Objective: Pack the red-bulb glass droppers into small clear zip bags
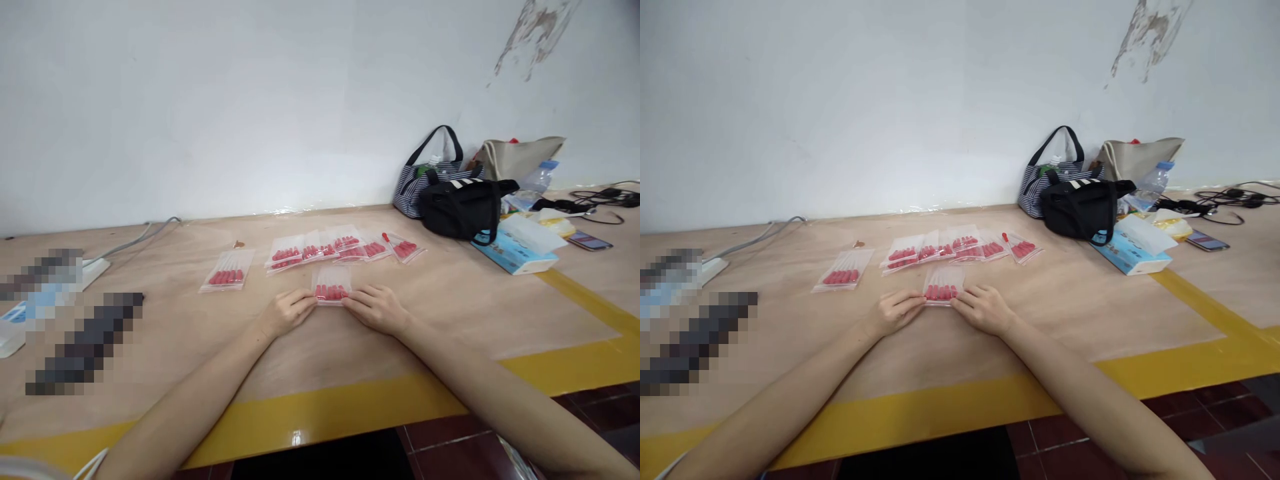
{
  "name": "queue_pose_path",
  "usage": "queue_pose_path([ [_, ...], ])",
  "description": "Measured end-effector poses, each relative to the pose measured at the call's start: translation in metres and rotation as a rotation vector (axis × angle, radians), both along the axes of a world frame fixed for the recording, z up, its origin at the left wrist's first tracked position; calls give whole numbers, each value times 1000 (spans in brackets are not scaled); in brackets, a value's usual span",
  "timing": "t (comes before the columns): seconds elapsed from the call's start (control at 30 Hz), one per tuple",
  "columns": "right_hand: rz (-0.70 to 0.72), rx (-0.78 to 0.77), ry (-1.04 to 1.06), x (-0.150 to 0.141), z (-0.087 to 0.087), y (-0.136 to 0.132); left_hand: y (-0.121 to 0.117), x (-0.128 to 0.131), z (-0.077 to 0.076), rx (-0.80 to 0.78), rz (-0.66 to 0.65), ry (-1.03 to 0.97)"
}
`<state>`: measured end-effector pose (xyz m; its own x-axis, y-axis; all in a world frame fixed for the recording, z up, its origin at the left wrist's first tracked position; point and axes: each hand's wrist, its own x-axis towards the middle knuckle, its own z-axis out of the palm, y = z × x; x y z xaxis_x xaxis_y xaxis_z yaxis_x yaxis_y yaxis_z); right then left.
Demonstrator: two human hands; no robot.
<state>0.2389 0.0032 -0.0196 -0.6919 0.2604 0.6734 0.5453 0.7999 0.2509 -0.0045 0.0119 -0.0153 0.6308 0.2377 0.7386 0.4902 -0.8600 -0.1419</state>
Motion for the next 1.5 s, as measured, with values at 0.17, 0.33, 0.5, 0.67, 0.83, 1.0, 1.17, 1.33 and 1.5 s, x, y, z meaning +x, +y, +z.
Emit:
queue_pose_path([
  [0.17,-127,-30,23,8,-6,4,4,-4,1,-3,6,12],
  [0.33,-210,9,9,-1,-8,7,3,-2,0,-80,38,1],
  [0.5,-183,-20,-31,-15,-4,3,2,16,-3,-88,31,39],
  [0.67,-139,-25,-37,-28,0,-2,4,27,-8,52,1,108],
  [0.83,-128,-10,-41,-27,2,-4,7,21,-7,146,-56,133],
  [1.0,-148,-9,-23,-17,-1,-3,7,6,2,252,-58,128],
  [1.17,-157,-18,5,-6,-4,2,7,-10,8,266,4,131],
  [1.33,-177,-88,55,-4,-2,3,8,-13,8,105,91,86],
  [1.5,-68,-436,280,-2,1,2,4,-3,13,-758,185,-205],
])
